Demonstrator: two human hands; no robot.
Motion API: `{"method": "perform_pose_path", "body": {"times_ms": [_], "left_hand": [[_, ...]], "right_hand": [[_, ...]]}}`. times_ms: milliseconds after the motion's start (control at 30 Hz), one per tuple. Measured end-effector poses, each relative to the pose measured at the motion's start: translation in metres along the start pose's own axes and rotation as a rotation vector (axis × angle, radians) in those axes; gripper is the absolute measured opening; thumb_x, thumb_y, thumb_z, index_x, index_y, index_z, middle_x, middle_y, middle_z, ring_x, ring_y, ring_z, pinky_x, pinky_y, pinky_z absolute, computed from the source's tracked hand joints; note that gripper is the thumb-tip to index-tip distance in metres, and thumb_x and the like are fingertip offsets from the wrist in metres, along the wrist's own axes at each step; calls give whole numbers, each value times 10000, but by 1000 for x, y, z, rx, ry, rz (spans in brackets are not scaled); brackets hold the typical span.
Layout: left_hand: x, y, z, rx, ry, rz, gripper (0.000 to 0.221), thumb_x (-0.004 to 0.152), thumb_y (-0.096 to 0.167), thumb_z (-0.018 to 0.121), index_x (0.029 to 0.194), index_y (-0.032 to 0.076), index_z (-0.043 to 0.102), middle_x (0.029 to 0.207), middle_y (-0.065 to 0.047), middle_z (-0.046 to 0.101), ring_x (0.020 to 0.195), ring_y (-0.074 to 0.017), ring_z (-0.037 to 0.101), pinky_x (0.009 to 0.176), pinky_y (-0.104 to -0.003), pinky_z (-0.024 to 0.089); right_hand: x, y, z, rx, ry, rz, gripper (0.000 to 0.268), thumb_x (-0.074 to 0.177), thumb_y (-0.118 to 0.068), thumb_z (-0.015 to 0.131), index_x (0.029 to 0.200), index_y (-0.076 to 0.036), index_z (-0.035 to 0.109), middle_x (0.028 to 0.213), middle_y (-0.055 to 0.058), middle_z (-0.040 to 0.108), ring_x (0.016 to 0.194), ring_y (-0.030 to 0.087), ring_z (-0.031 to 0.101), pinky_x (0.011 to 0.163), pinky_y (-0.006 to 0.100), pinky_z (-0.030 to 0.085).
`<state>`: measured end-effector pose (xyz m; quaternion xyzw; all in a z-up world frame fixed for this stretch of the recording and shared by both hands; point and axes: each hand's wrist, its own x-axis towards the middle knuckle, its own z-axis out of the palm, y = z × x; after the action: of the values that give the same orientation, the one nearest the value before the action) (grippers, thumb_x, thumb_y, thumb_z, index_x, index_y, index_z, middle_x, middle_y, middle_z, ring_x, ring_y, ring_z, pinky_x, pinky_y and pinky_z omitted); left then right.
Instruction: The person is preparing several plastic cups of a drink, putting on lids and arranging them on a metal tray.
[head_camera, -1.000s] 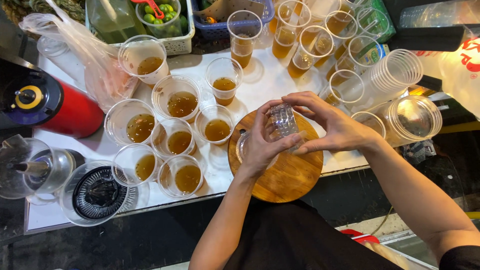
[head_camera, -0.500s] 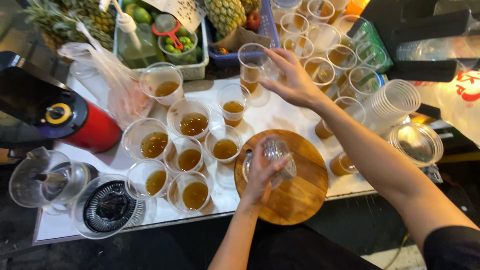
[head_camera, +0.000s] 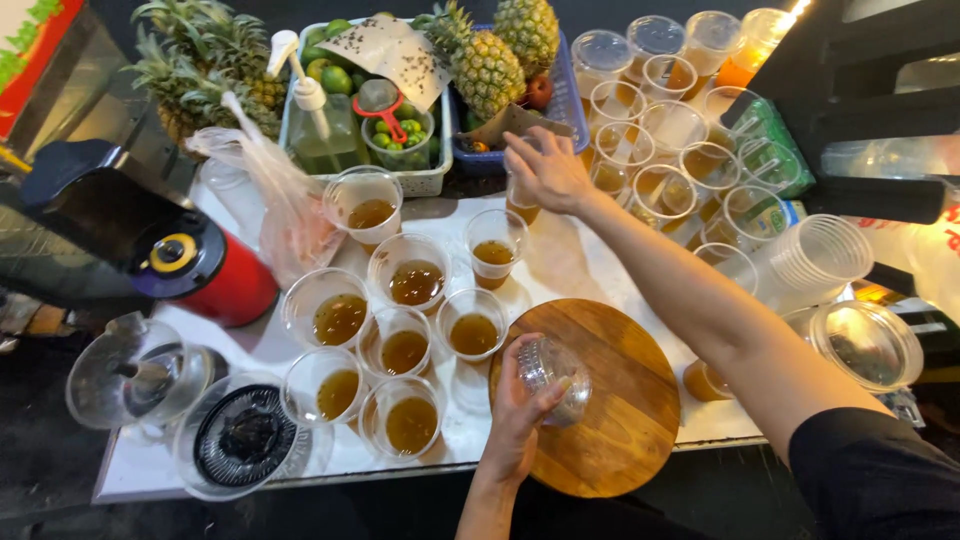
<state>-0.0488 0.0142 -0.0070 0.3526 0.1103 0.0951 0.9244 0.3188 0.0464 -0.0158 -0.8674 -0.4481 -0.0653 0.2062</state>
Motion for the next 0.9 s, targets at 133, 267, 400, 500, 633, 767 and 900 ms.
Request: {"method": "perform_pose_path", "body": {"times_ms": [133, 267, 400, 500, 633, 767, 900], "left_hand": [[5, 7, 6, 22, -9, -30, 754, 781, 191, 800, 1439, 147, 434, 1210, -78, 578, 1123, -192, 607, 928, -350, 529], [11, 7, 8, 59, -5, 1, 759, 767, 185, 788, 1440, 130, 442, 1229, -77, 554, 1157, -209, 579, 990, -366, 510], [14, 8, 9, 52, -11, 35, 806, 761, 189, 765, 1480, 109, 411, 1282, -105, 548, 1197, -230, 562, 1033, -372, 479], [17, 4, 6, 79, -17, 29, 882, 729, 167, 766, 1510, 136, 358, 1300, -114, 523, 1210, -246, 558, 1042, -385, 474], [18, 1, 3, 86, 12, -31, 942, 696, 168, 763, 1527, 162, 320, 1326, -107, 512, 1231, -249, 543, 1045, -398, 460], [48, -36, -31, 112, -76, 117, 946, 717, 151, 786, 1523, 123, 292, 1378, -177, 506, 1246, -333, 592, 1045, -469, 517], [92, -102, -86, 29, -219, 250, 901, 783, 166, 799, 1507, 123, 264, 1438, -278, 484, 1184, -420, 636, 885, -593, 623]], "right_hand": [[1, -5, 1, -80, 1, 17, 537, 1063, -507, 439, 1558, -305, 495, 1564, 171, 411, 1298, 498, 463, 1132, 580, 398], [13, -1, -8, -122, -130, 23, 635, 968, -538, 558, 1551, -317, 436, 1551, 202, 381, 1243, 538, 458, 1060, 606, 415], [15, -11, -39, -117, -335, 68, 933, 732, -510, 771, 1554, -288, 389, 1488, 244, 404, 1229, 509, 488, 1025, 557, 461], [21, -17, -81, -53, -361, 99, 948, 682, -498, 785, 1538, -245, 463, 1410, 211, 565, 1234, 394, 598, 1064, 476, 520], [52, 30, -147, -21, -223, -181, 745, 779, -569, 876, 1313, -97, 661, 1519, 208, 538, 1268, 359, 588, 1041, 496, 494], [83, 79, -247, -50, -92, 146, 887, 641, -528, 877, 1397, -150, 606, 1208, 160, 667, 1036, 310, 683, 872, 430, 565], [153, 237, -271, -182, -36, 325, 646, 740, -579, 827, 1131, -66, 782, 1081, 161, 760, 924, 281, 733, 832, 394, 583]]}}
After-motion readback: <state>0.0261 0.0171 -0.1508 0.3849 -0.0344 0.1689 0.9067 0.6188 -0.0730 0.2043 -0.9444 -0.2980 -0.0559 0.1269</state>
